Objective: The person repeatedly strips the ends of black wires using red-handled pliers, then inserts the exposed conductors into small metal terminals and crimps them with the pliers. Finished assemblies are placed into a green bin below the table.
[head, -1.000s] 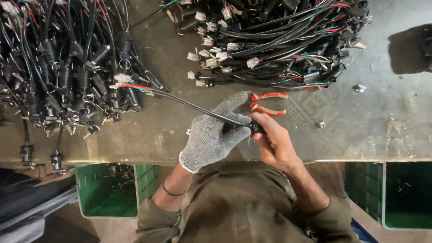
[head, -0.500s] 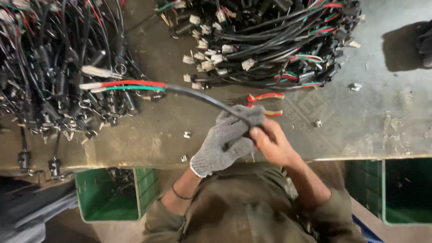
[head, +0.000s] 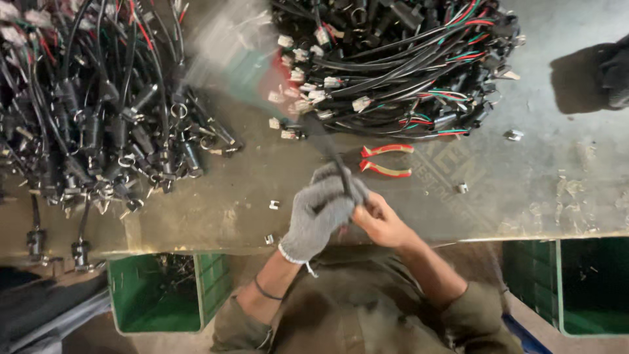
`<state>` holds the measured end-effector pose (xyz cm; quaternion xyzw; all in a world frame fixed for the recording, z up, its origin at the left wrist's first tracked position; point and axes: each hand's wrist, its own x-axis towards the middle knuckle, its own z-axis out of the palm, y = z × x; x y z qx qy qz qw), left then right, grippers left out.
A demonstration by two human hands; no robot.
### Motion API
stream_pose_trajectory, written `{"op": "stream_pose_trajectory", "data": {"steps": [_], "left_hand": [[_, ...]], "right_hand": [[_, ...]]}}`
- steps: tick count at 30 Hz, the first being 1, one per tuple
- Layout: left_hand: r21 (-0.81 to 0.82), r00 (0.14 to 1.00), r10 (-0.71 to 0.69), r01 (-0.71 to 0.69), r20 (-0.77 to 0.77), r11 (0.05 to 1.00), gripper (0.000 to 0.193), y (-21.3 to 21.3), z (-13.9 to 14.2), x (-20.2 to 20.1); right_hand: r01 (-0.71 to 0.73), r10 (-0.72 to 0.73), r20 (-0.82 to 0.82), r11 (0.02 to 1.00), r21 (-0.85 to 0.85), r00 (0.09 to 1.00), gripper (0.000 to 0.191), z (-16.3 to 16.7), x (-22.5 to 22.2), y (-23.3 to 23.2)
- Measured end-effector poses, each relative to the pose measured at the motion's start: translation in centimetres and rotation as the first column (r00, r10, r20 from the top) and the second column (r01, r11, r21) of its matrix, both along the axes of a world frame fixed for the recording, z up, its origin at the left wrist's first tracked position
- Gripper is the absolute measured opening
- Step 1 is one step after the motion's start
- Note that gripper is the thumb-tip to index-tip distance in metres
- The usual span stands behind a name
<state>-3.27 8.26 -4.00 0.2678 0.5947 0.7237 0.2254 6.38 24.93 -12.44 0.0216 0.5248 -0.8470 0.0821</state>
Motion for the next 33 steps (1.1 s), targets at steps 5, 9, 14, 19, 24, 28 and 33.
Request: {"op": "stream_pose_trajectory", "data": {"steps": [5, 9, 14, 19, 24, 28, 33], "left_hand": [[-0.019, 0.901, -0.022, 0.033, 0.433, 0.999, 0.047, 1.6, -1.5, -0.2], [0.032, 0.958, 0.112, -0.125, 0.264, 0.992, 0.037, 1.4, -2.0, -0.8], [0.080, 0.910, 0.109, -0.153, 0.399, 0.985, 0.028, 0.3, -0.8, 0.1], [0.014, 0.993, 0.053, -0.055, 0.109, 0.998, 0.024, -1.1, 2.1, 0.2], [0.023, 0.975, -0.093, 0.090, 0.200, 0.996, 0.027, -1.6, 5.1, 0.2], [0.058, 0.939, -0.017, -0.003, 0.345, 0.998, 0.039, -1.3, 7.1, 1.1], [-0.064, 0.901, 0.076, -0.054, 0.428, 0.996, 0.043, -1.0, 8.7, 1.6]], "right_hand": [[0.535, -0.590, 0.164, 0.796, 0.284, 0.790, 0.046, 1.3, -1.9, -1.0], [0.403, -0.049, -0.405, 0.265, 0.876, 0.913, 0.067, 5.6, -2.5, 1.4], [0.429, 0.161, -0.398, -0.367, 0.825, 0.903, 0.069, 6.5, -4.0, 3.9], [0.105, -0.048, -0.101, 0.098, 0.990, 0.994, 0.049, 3.4, -3.2, 4.4], [0.041, -0.134, 0.117, 0.811, 0.583, 0.984, 0.034, 4.5, -1.6, 4.3], [0.212, -0.129, -0.168, 0.622, 0.754, 0.977, 0.036, 8.8, -2.6, 2.8], [0.442, 0.097, -0.475, 0.243, 0.863, 0.875, 0.033, 12.8, -4.5, 1.6]]}}
